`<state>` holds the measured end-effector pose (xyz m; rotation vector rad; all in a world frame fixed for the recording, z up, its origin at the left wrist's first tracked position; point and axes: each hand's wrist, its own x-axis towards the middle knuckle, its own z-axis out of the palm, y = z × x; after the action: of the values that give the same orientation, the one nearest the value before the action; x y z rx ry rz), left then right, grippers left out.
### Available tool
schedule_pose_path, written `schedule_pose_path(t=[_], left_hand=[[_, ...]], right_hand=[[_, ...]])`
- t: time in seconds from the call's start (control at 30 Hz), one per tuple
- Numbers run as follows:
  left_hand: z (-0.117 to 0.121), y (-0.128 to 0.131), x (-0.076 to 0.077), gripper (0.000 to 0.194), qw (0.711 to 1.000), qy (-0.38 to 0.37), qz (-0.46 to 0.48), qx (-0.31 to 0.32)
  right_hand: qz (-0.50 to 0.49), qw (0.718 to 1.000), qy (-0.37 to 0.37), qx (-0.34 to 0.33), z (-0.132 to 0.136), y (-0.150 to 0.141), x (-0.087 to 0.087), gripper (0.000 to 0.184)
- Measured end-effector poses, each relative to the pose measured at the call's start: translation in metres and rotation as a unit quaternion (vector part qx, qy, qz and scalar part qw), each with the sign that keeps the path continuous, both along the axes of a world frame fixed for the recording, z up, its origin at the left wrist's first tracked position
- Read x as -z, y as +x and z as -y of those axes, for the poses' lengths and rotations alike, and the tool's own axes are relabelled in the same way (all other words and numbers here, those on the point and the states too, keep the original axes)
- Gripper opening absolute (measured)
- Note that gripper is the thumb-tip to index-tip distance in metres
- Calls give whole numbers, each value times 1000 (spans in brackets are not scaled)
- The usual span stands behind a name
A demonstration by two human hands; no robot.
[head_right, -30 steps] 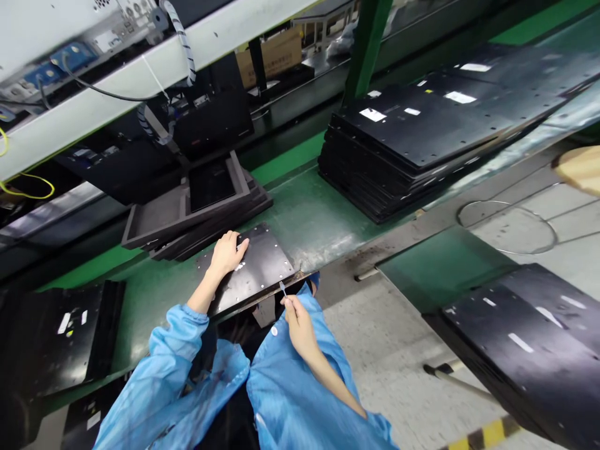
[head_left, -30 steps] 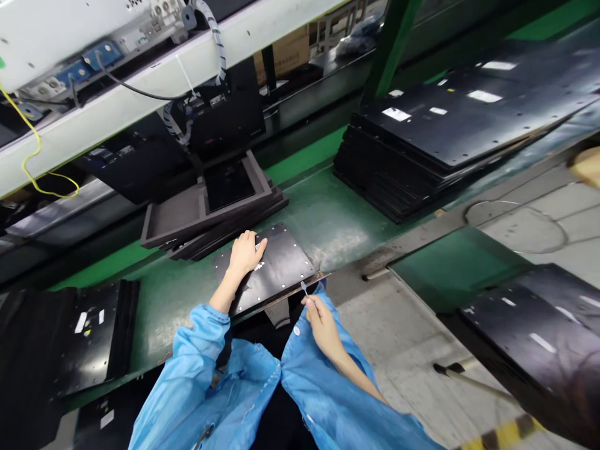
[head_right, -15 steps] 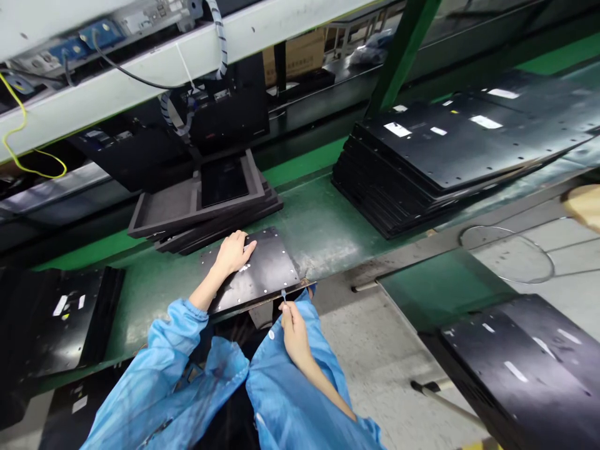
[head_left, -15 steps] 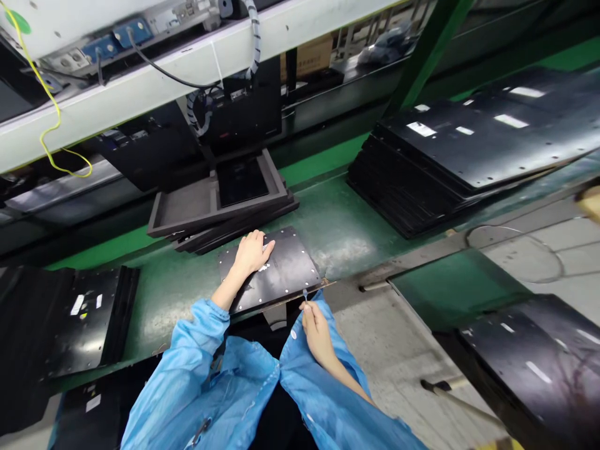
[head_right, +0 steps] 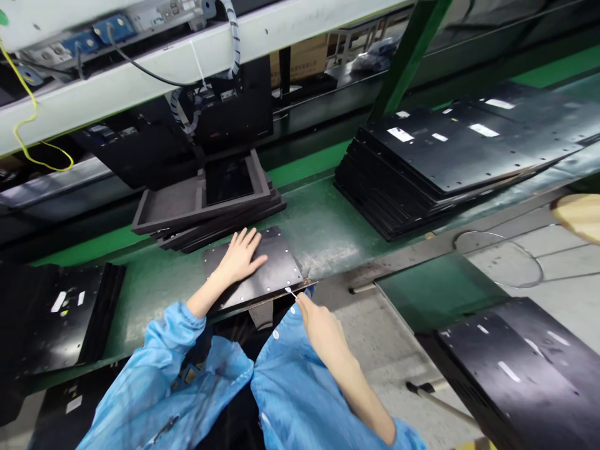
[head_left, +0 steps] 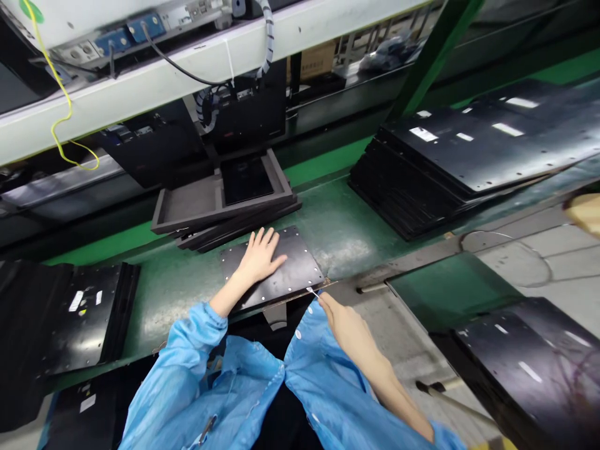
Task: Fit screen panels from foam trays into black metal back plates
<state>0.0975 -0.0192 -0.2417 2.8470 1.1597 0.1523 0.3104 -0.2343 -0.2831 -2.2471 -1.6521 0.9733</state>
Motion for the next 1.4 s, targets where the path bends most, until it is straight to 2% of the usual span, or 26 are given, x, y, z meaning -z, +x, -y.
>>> schedule_pose_path(t=[0.07,0.13,0.2,0.3,0.4,0.5,0.57,0.63,0.7,0.8,0.9,1.0,1.13,1.2,1.3,1.37,1.4], left_hand=[[25,-2,-8,101,997,-21,-37,65],[48,-4,-17,113,991,-31,-85,96],[64,-5,-25,110,986,-28,-133,91],[75,-3,-33,101,980,-28,-183,68],[79,2,-34,93,977,-12,-203,65],[84,9,-36,78,972,7,-214,95],[87,11,-43,68,971,15,-213,112],[89,9,-56,56,971,24,-205,123],[87,3,-76,40,973,34,-186,133],[79,-10,-108,24,982,56,-131,122],[69,-23,-127,25,991,65,-72,95],[63,-31,-129,36,995,61,-31,72],[64,-34,-121,41,997,63,-22,47],[68,-35,-115,40,996,65,-23,50],[73,-37,-107,42,996,71,-15,59],[76,-38,-102,42,996,69,-12,63],[77,-39,-101,41,996,66,-11,62]], right_hand=[[49,998,-28,-33,-5,3,-19,45],[78,994,-30,-65,-9,6,-33,43],[107,990,-28,-89,-12,8,-40,42],[141,984,-29,-109,-14,8,-43,39],[157,980,-32,-114,-14,6,-43,35],[168,979,-27,-116,-14,3,-43,37],[171,978,-20,-117,-14,3,-44,38],[173,978,-18,-117,-13,4,-46,38],[180,977,-13,-114,-12,7,-46,38],[141,980,38,-137,-12,7,-42,38],[55,973,138,-178,-24,-3,-36,37],[53,956,196,-214,-51,-23,-34,39],[97,919,222,-311,-99,-38,-40,50],[117,892,234,-370,-117,-41,-42,50],[143,820,272,-483,-127,-44,-42,33],[152,760,314,-549,-124,-46,-42,37],[154,740,334,-563,-123,-47,-43,42]])
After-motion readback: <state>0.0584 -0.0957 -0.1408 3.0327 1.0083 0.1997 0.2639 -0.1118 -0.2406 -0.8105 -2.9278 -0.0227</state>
